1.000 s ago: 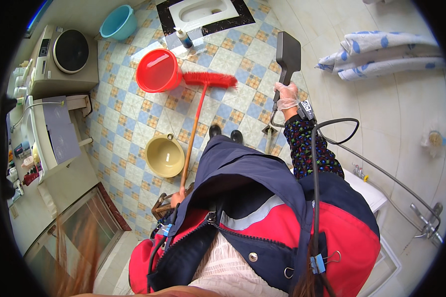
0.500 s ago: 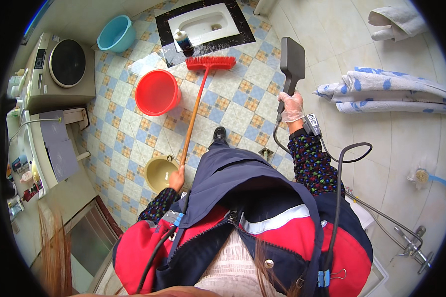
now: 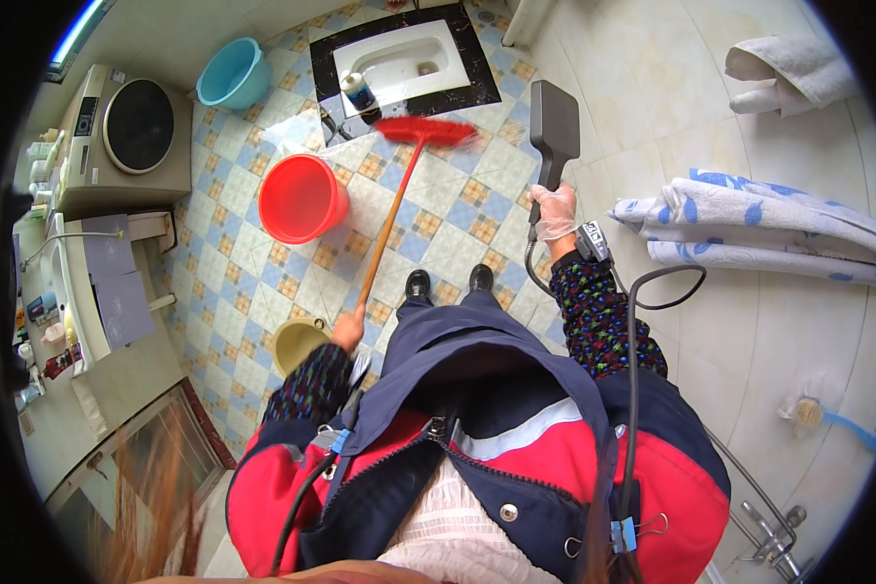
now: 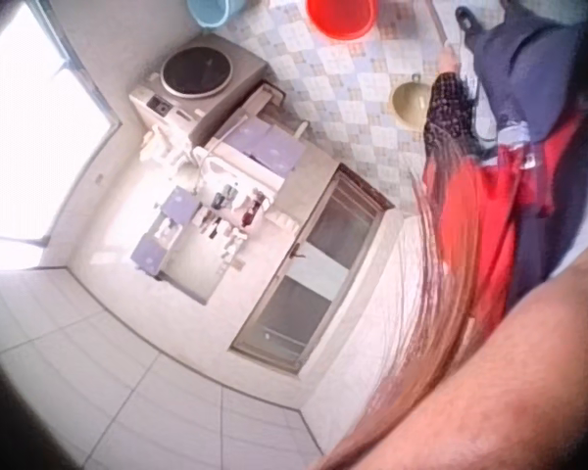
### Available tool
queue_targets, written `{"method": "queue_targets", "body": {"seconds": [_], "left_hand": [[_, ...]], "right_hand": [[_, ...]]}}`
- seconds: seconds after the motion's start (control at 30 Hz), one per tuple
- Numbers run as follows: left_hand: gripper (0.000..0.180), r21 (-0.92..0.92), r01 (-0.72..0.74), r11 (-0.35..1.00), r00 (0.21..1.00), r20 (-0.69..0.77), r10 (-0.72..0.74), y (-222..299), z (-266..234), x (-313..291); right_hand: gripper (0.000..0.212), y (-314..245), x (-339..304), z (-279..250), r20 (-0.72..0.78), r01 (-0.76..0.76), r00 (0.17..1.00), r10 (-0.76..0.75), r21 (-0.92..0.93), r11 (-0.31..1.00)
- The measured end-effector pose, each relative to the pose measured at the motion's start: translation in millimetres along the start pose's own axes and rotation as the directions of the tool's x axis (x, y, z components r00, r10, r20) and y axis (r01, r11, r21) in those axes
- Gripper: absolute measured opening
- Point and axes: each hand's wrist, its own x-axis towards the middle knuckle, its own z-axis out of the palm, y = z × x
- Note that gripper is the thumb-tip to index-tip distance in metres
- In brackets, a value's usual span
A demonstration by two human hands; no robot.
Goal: The person scrubs a toilet bowl with a long-handled brush, rinses a plastic container at the sink, and then uses a handheld sprayer to rinse the toilet and floor. They move between the toilet, sink, and floor areas while handling cleaning tools and containers.
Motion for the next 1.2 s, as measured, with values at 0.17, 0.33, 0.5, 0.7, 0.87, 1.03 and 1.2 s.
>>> {"method": "queue_targets", "body": {"seconds": [0.17,0.33,0.5,0.7,0.87,1.03,1.2], "left_hand": [[0.074,0.008,-0.105,0.994,0.986,-0.131,0.105,110,-5,102],[0.068,0.045,-0.157,0.987,0.969,-0.187,0.163,113,-28,65],[0.060,0.133,-0.057,0.989,0.987,-0.141,0.076,24,-31,-63],[0.062,0.205,0.132,0.970,0.991,0.009,-0.136,-51,9,-175],[0.067,0.221,0.138,0.966,0.990,-0.001,-0.141,-35,50,-120],[0.070,0.193,0.129,0.973,0.990,0.037,-0.139,52,58,11],[0.067,0.017,0.065,0.998,0.997,-0.045,-0.064,157,58,108]], "right_hand": [[0.011,-20,24,-20,0.021,0.082,0.996,-0.082,-0.037,0.996],[0.010,-23,23,-38,-0.032,0.085,0.996,-0.084,0.034,0.996],[0.012,-6,25,-50,-0.060,0.016,0.998,-0.010,0.094,0.995],[0.010,23,26,-58,-0.073,-0.028,0.996,0.046,0.226,0.974],[0.012,39,32,-61,-0.076,-0.108,0.990,0.120,0.152,0.983],[0.013,48,47,-68,-0.077,-0.107,0.990,0.118,0.127,0.986],[0.013,40,59,-80,-0.096,-0.014,0.995,0.014,0.008,1.000]]}}
